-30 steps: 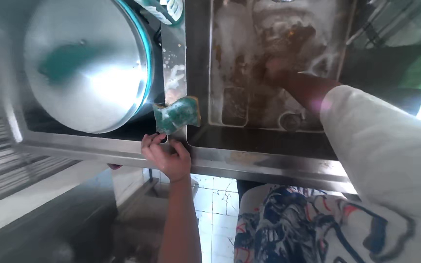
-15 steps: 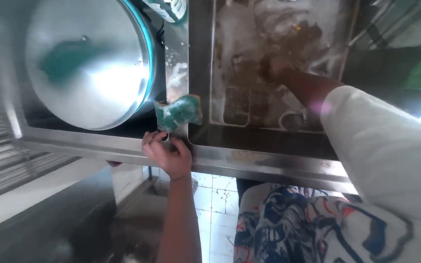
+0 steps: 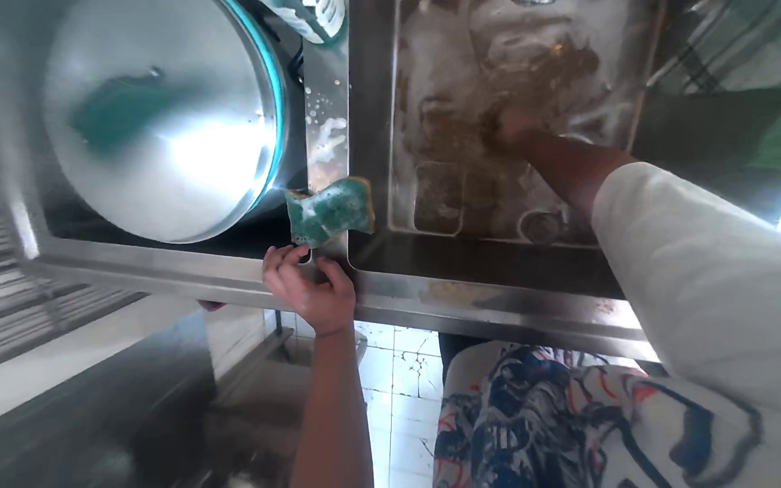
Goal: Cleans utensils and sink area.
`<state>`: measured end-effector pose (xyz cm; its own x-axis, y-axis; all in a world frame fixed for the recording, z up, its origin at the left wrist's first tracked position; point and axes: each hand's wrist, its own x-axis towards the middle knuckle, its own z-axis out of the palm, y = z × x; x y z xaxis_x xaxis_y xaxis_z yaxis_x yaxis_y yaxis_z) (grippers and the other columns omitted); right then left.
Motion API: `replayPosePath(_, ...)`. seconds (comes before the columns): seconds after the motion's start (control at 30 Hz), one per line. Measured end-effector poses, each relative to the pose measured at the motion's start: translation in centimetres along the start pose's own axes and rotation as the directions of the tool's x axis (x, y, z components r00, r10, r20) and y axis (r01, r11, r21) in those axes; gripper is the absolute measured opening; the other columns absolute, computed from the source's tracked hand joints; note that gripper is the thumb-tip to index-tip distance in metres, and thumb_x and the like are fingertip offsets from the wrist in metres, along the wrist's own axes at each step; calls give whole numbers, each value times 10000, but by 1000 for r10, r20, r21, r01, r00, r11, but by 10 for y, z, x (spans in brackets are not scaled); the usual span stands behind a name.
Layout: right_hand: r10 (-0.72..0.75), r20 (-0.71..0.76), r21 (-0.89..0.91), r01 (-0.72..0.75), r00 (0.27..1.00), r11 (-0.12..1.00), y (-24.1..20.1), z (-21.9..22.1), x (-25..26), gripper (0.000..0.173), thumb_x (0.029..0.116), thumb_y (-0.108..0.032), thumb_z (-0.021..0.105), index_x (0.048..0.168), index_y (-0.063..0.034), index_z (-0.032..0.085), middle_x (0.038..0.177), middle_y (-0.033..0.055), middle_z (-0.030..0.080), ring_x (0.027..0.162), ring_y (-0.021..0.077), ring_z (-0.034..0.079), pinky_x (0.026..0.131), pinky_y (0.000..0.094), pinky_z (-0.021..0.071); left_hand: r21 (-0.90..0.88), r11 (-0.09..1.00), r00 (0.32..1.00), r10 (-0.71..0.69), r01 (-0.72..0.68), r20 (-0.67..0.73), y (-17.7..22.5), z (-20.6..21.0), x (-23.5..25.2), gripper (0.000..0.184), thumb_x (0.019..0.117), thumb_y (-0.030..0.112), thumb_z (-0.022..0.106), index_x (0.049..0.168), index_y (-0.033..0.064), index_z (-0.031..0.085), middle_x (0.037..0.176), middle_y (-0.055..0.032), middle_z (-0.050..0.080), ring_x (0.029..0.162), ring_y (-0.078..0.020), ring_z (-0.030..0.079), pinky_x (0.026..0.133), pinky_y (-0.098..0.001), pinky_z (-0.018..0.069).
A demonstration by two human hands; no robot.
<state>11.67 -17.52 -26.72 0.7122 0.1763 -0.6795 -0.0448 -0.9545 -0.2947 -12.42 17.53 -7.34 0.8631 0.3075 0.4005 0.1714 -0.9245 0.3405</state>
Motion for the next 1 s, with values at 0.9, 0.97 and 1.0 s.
replayPosePath(0.9,32,42,-19,-31,999,999,-7,-3,-8,351,967,-154,673,1236,71,655,1333,301,615,1279,488,571,1038,693,458,10,1000,1000,1,-2,10,1,-1,0,285,940,206,563,1100,-23,620,1260,-267,581,1332,-398,483,1152,-468,359)
replayPosePath(0.97,27,75,-39,-24,997,999,-9,-4,-11,380,964,-206,697,1210,80,660,1309,313,621,1262,501,577,1019,701,458,15,1000,1000,3,-3,10,1,-2,-1,293,942,212,560,1102,-25,623,1257,-265,587,1331,-395,488,1152,-463,357)
replayPosePath(1.0,11,86,-76,-4,996,997,-9,-4,-11,410,962,-263,712,1201,68,672,1303,306,629,1255,501,581,1011,708,457,13,1000,1000,-5,5,14,2,-2,-1,297,939,211,562,1106,-27,622,1261,-264,585,1334,-394,484,1158,-465,349)
